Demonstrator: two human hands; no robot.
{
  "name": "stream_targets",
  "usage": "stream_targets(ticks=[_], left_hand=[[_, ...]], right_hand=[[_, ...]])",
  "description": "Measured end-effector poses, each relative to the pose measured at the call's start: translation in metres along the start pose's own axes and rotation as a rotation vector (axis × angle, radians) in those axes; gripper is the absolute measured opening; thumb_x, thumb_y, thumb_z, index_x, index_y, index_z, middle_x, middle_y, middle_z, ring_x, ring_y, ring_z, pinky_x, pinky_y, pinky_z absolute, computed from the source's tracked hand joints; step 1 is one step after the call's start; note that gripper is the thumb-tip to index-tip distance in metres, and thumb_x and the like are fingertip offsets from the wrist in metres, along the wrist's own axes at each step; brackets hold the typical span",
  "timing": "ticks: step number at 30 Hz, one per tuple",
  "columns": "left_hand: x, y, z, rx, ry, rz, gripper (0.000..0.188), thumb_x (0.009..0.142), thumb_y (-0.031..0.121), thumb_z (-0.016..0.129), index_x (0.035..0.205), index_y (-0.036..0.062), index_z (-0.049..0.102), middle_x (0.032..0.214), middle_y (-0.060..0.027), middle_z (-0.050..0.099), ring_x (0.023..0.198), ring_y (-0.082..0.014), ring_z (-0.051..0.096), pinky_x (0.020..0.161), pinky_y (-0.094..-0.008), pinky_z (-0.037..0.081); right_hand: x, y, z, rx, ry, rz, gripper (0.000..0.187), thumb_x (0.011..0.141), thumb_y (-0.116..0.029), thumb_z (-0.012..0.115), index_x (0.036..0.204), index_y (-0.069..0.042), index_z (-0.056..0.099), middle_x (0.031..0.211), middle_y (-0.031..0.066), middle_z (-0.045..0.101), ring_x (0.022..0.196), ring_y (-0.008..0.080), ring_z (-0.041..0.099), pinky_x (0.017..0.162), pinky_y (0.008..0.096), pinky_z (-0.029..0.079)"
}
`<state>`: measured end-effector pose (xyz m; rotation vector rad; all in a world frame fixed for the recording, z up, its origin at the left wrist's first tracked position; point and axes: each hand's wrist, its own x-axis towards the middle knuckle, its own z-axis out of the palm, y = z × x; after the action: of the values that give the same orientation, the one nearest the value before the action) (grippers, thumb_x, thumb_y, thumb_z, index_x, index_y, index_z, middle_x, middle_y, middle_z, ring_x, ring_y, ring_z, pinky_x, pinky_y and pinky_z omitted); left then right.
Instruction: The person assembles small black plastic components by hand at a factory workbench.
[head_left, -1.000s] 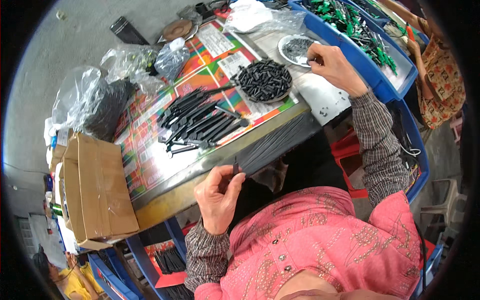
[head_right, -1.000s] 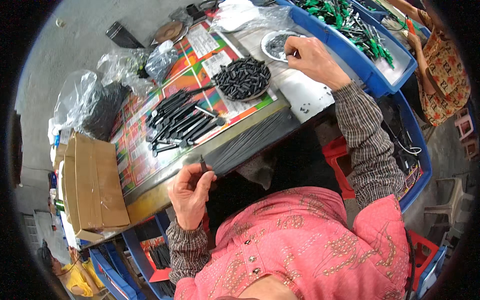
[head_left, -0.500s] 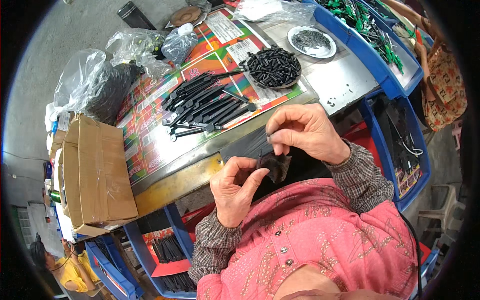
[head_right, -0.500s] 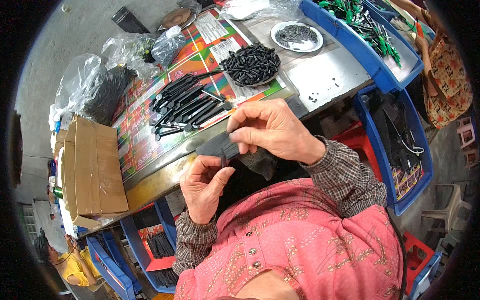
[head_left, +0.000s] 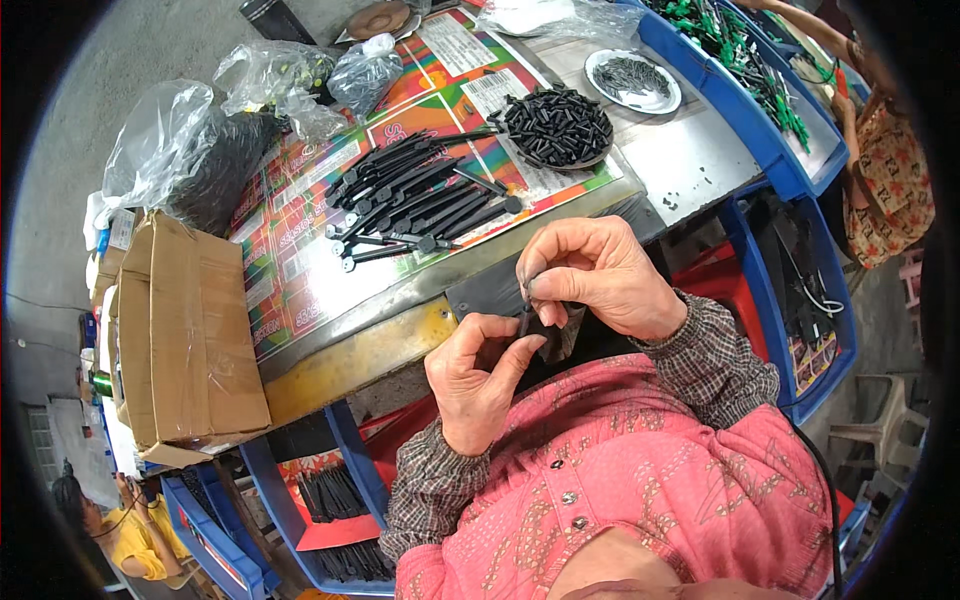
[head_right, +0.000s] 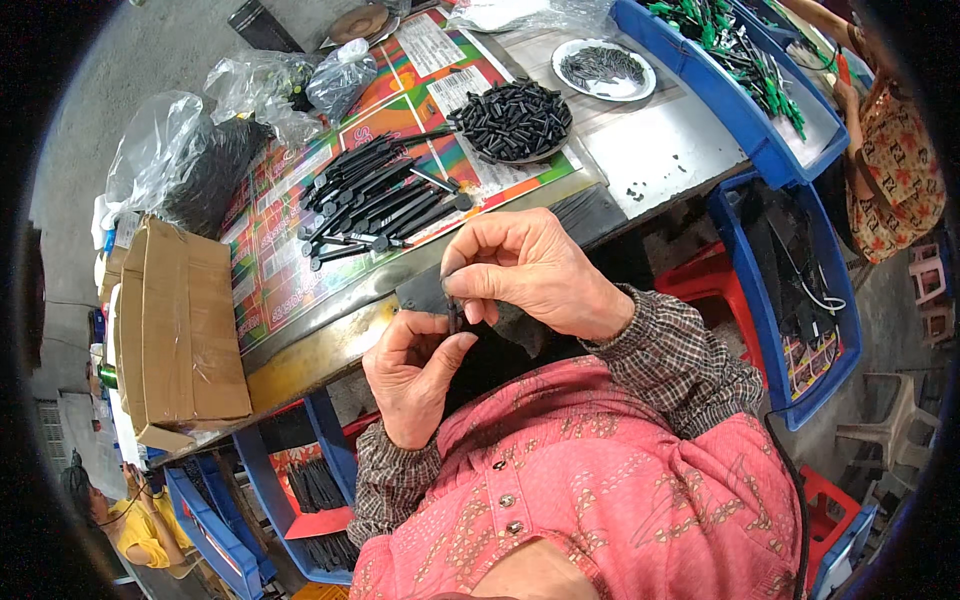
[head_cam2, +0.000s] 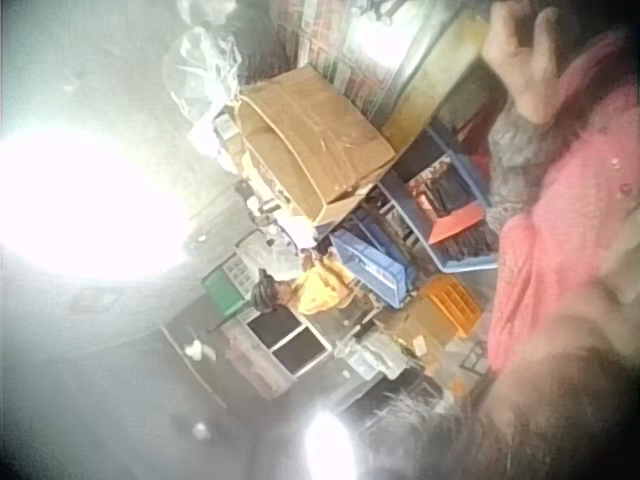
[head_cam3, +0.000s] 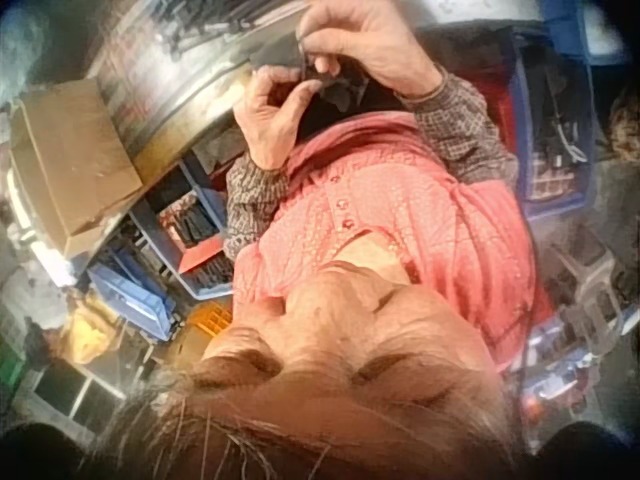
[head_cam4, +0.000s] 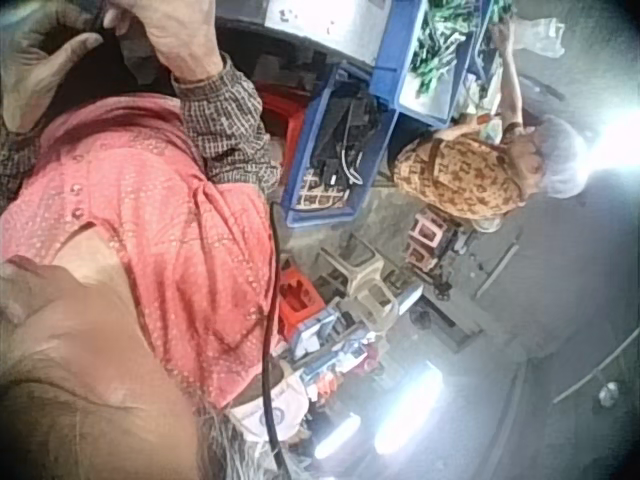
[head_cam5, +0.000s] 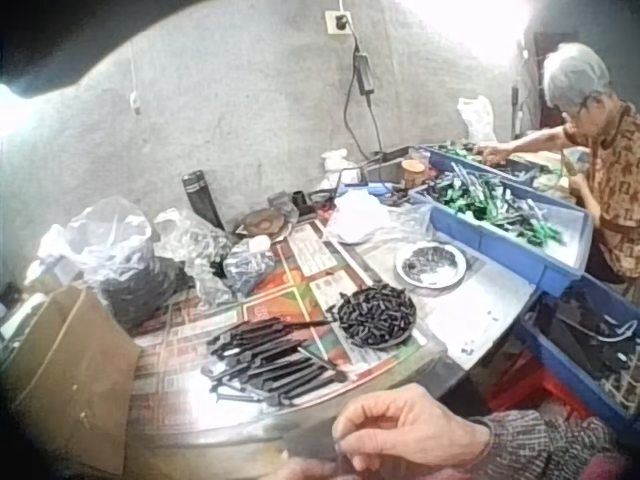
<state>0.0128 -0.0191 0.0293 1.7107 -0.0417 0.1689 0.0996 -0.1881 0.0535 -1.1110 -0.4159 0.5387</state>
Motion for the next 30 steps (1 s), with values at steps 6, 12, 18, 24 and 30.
stream_targets(ticks=[6, 12, 18, 24, 30], left_hand=[[0.000, -0.002, -0.001, 0.057, 0.019, 0.043, 0.014, 0.079, 0.000, 0.075, 0.084, -0.0005, 0.062, 0.068, -0.0026, 0.064, 0.061, -0.0057, 0.058, 0.056, -0.0220, 0.047], [0.000, -0.001, 0.000, 0.141, 0.051, 0.087, 0.014, 0.078, 0.000, 0.075, 0.083, 0.0008, 0.062, 0.067, -0.0030, 0.063, 0.060, -0.0065, 0.058, 0.055, -0.0226, 0.046], [0.001, -0.006, 0.002, 0.170, 0.087, 0.109, 0.015, 0.077, 0.000, 0.076, 0.082, 0.0012, 0.062, 0.067, -0.0028, 0.063, 0.059, -0.0066, 0.056, 0.055, -0.0226, 0.046], [0.001, -0.008, 0.001, 0.130, 0.087, 0.076, 0.016, 0.076, 0.000, 0.076, 0.082, 0.0011, 0.062, 0.067, -0.0024, 0.062, 0.058, -0.0063, 0.055, 0.054, -0.0222, 0.045], [0.002, -0.009, 0.002, 0.140, 0.100, 0.097, 0.015, 0.076, 0.001, 0.077, 0.082, 0.0005, 0.062, 0.067, -0.0022, 0.061, 0.058, -0.0061, 0.054, 0.054, -0.0220, 0.044]], right_hand=[[0.002, 0.003, -0.001, 0.040, -0.012, 0.071, 0.008, 0.088, -0.006, 0.065, 0.091, 0.001, 0.062, 0.077, 0.0017, 0.061, 0.062, 0.0081, 0.060, 0.054, 0.0205, 0.047], [0.001, -0.007, 0.004, -0.162, 0.008, 0.084, 0.007, 0.088, -0.006, 0.064, 0.090, 0.000, 0.062, 0.076, 0.0008, 0.061, 0.062, 0.0067, 0.059, 0.054, 0.0199, 0.047], [0.001, -0.008, 0.005, -0.271, 0.004, 0.047, 0.005, 0.088, -0.001, 0.063, 0.091, 0.002, 0.062, 0.076, 0.0025, 0.062, 0.063, 0.0075, 0.061, 0.055, 0.0202, 0.049], [-0.001, -0.001, 0.005, -0.220, 0.041, 0.055, 0.007, 0.090, -0.006, 0.063, 0.092, 0.001, 0.062, 0.078, 0.0006, 0.062, 0.062, 0.0055, 0.059, 0.054, 0.0193, 0.048], [0.002, 0.000, 0.002, -0.261, -0.013, -0.002, 0.003, 0.089, 0.000, 0.062, 0.091, 0.003, 0.060, 0.083, 0.0028, 0.059, 0.065, 0.0063, 0.058, 0.058, 0.0203, 0.049]])
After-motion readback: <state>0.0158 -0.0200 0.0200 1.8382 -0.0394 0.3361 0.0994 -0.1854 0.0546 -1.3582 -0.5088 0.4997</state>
